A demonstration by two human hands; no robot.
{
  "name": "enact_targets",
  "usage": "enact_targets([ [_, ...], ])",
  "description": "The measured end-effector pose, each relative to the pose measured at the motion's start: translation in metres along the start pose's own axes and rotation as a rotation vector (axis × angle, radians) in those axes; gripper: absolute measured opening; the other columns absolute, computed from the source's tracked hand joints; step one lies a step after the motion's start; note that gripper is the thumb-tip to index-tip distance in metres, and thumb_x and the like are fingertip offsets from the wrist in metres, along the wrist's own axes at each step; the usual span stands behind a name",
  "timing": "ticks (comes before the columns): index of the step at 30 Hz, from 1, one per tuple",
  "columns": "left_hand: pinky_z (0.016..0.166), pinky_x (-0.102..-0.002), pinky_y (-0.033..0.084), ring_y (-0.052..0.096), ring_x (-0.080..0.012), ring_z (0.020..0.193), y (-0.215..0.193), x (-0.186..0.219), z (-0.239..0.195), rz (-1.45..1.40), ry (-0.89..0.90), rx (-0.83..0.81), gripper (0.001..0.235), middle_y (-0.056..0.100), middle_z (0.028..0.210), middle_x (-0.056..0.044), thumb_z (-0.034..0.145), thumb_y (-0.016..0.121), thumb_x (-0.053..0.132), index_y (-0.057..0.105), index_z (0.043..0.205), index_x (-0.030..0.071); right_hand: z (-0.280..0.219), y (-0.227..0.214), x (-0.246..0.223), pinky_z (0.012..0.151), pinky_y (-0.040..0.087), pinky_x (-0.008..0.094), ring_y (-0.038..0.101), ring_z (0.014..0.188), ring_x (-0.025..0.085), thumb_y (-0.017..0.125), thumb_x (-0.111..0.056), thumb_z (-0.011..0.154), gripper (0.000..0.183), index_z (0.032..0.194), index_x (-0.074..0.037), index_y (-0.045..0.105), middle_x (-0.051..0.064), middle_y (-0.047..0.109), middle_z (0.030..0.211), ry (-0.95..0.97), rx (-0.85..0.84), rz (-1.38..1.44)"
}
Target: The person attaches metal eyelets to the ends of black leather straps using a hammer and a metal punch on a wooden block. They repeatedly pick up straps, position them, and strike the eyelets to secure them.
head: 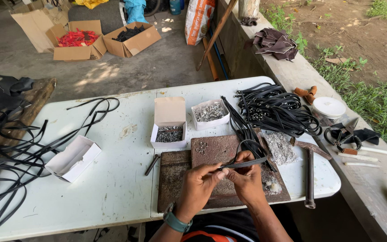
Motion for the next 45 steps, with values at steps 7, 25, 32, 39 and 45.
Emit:
enact_targets([
  [7, 0.073, -0.027, 0.068, 0.079, -0.0132, 0.083, -0.007, -0.042, 0.001, -0.152, -0.139, 0.026, 0.024, 0.080, 0.091, -0.010, 0.096, 0.072, 0.020, 0.074, 0.112, 0.002, -0.002, -0.012, 0.014, 0.077, 0.054, 0.033, 0.069, 0.081, 0.018, 0.070, 0.002, 0.087, 0.028, 0.113, -0.007, 0.065, 0.009, 0.070, 0.087, 0.138, 0.021, 0.052],
  [25, 0.074, -0.040, 0.058, 0.070, -0.0290, 0.084, -0.097, -0.112, -0.030, 0.885, 0.140, -0.287, 0.016, 0.070, 0.096, -0.010, 0.093, 0.069, 0.011, 0.069, 0.109, 0.007, 0.046, 0.026, -0.047, 0.089, 0.056, 0.036, 0.071, 0.107, 0.026, 0.081, -0.013, 0.078, 0.032, 0.109, -0.010, 0.074, 0.007, 0.071, 0.120, -0.030, -0.370, -1.317],
  [32, 0.083, -0.038, 0.058, 0.064, -0.0288, 0.102, -0.100, -0.114, -0.050, 1.011, 0.190, -0.611, 0.033, 0.063, 0.125, -0.007, 0.085, 0.064, 0.002, 0.072, 0.114, 0.014, 0.004, 0.139, 0.026, 0.103, 0.046, 0.044, 0.064, 0.115, 0.026, 0.075, -0.011, 0.081, 0.035, 0.116, -0.008, 0.074, 0.007, 0.070, 0.126, -0.367, -0.891, -1.434],
  [39, 0.083, -0.035, 0.056, 0.065, -0.0202, 0.096, -0.111, -0.115, -0.048, 0.803, -0.174, -0.536, 0.019, 0.065, 0.123, -0.005, 0.094, 0.067, 0.012, 0.075, 0.111, 0.014, -0.001, 0.132, 0.080, 0.108, 0.037, 0.048, 0.053, 0.123, 0.025, 0.070, -0.021, 0.083, 0.041, 0.123, -0.010, 0.070, 0.006, 0.063, 0.130, -0.061, -1.050, -1.713],
  [45, 0.074, -0.043, 0.057, 0.072, -0.0274, 0.078, -0.152, -0.131, -0.046, 0.637, -0.736, -0.157, 0.022, 0.077, 0.088, -0.013, 0.101, 0.066, 0.022, 0.071, 0.117, 0.009, -0.006, 0.129, 0.082, 0.108, 0.037, 0.048, 0.053, 0.124, 0.024, 0.068, -0.022, 0.082, 0.044, 0.124, -0.011, 0.069, 0.005, 0.063, 0.129, -0.118, -1.049, -1.722],
])
Point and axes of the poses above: each hand's wrist, its own z-axis towards the middle knuckle, its own y-axis out of the palm, x = y × z, the point moved 8 cm from there along z, towards the middle knuckle
